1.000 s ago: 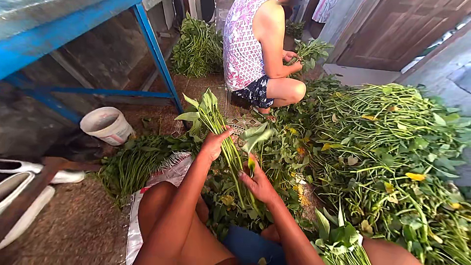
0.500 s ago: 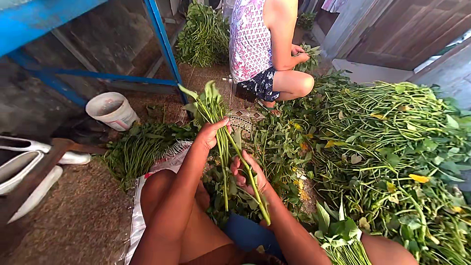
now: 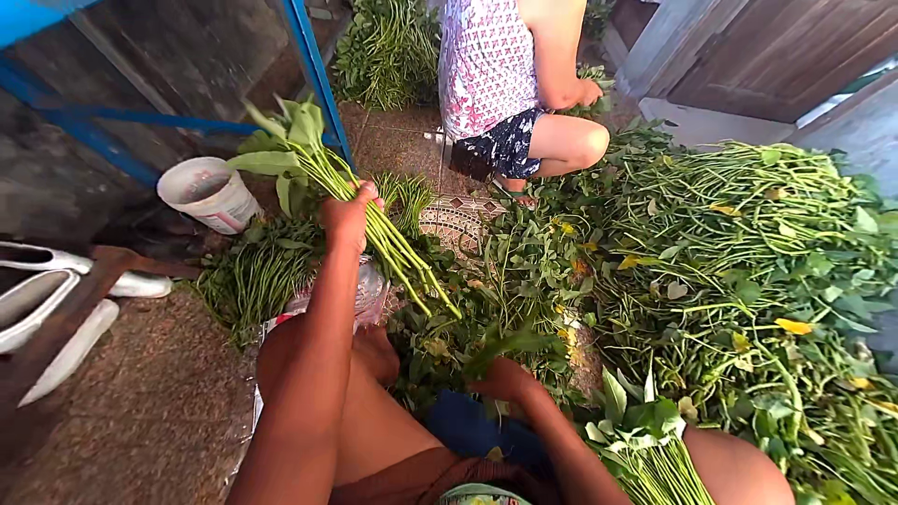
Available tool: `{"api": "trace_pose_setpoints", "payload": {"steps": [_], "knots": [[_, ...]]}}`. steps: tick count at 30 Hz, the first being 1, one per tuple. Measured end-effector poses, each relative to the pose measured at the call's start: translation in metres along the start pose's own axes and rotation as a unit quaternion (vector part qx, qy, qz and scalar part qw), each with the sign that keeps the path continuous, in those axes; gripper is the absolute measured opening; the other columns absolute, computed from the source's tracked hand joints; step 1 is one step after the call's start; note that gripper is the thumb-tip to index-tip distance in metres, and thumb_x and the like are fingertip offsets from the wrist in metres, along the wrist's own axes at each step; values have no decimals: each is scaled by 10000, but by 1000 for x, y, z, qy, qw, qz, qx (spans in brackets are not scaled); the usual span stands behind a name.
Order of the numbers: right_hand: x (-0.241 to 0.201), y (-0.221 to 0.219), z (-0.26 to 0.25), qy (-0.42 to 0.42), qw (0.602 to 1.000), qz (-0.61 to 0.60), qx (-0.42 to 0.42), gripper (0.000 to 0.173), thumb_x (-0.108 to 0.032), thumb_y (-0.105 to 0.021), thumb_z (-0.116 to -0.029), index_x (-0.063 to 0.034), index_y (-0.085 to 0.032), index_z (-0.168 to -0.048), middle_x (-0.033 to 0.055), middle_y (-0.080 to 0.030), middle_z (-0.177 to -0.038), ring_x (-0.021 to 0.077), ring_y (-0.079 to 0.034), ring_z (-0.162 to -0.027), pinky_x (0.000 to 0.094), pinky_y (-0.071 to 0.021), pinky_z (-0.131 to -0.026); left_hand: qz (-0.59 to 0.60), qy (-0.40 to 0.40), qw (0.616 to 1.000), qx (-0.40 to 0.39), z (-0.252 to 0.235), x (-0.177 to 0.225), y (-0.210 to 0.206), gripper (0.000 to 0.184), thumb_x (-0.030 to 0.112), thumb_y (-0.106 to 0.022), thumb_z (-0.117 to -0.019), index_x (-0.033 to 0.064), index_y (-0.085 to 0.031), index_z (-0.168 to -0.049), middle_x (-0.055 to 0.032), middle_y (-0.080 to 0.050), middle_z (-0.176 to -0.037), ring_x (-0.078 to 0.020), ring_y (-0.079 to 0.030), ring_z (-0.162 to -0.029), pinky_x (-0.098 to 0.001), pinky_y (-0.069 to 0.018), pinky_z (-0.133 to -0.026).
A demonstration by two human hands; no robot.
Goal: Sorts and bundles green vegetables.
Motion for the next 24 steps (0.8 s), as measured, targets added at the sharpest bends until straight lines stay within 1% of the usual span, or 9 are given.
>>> {"api": "trace_pose_setpoints", "payload": {"steps": [2, 4, 8, 11, 14, 16, 21, 23, 24], "knots": [[-23, 9, 1, -27, 997, 73, -23, 673, -469, -664, -976, -49, -520, -1482, 295, -603, -1359, 475, -555, -1299, 665, -402, -1095, -23, -19, 1000, -2, 11, -6, -8, 193, 102, -657, -995, -6, -613, -1149, -54, -689, -895, -127, -694, -718, -304, -620, -717], [-64, 32, 12, -19, 996, 55, 72, 583, -434, -596, -1024, -24, -550, -1436, 294, -600, -1351, 457, -585, -1265, 621, -453, -1063, -25, -16, 999, -11, 21, -16, -14, 180, 94, -660, -993, -12, -621, -1133, -66, -689, -896, -127, -696, -715, -297, -620, -715], [-102, 50, -10, 159, 962, -43, 216, 554, -341, -553, -1042, 21, -505, -1459, 283, -492, -1475, 428, -482, -1370, 562, -391, -1135, 0, 15, 999, -52, 34, -20, -22, 167, 79, -644, -1001, -5, -602, -1139, -55, -700, -893, -132, -714, -736, -306, -629, -729], [-103, 46, -15, 242, 946, -129, 175, 350, -202, -378, -1078, 37, -570, -1248, 192, -621, -1106, 269, -619, -1010, 429, -503, -929, 26, 19, 998, -60, 28, -14, -13, 120, 89, -636, -1007, 31, -601, -1106, -21, -698, -855, -135, -715, -737, -314, -633, -725], [-101, 37, -3, 265, 947, -171, 62, 355, -235, -307, -1093, 12, -542, -1190, 93, -540, -899, 165, -536, -772, 354, -482, -742, 38, 35, 996, -71, 24, -20, -8, 78, 84, -613, -1020, 60, -598, -1092, -8, -697, -846, -133, -717, -748, -310, -633, -736], [-99, 29, -1, 296, 915, -273, 15, 364, -269, -284, -1087, -25, -553, -1109, -24, -449, -773, 45, -427, -612, 228, -405, -582, 48, 41, 994, -91, 23, -20, -8, 62, 74, -598, -1024, 74, -591, -1085, -7, -703, -845, -134, -722, -762, -312, -633, -747], [-96, 29, -12, 286, 872, -394, -39, 382, -284, -236, -1050, -86, -560, -1012, -96, -450, -656, 3, -414, -517, 185, -387, -506, 87, 2, 989, -117, 26, -13, -13, 44, 77, -558, -1045, 108, -570, -1074, 23, -704, -842, -120, -724, -774, -301, -633, -767], [-89, 37, -32, 215, 813, -540, -27, 372, -227, -218, -1065, -103, -520, -887, -69, -479, -639, 20, -419, -487, 184, -379, -464, 112, -47, 981, -148, 36, -9, -19, 77, 65, -557, -1040, 110, -576, -1100, 20, -725, -870, -137, -736, -802, -326, -638, -801], [-87, 45, -42, 180, 743, -645, -15, 409, -209, -192, -1080, -119, -484, -807, -57, -475, -592, 26, -411, -444, 176, -358, -419, 115, -72, 975, -174, 45, -8, -23, 102, 63, -560, -1031, 124, -579, -1111, 25, -734, -901, -142, -739, -837, -340, -633, -836]]}}
Point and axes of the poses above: each hand's wrist, its own z-axis away from the middle knuckle, its own y-axis out of the back of the hand, x = y × z, the point moved 4 cm from there along -z, towards the middle knuckle
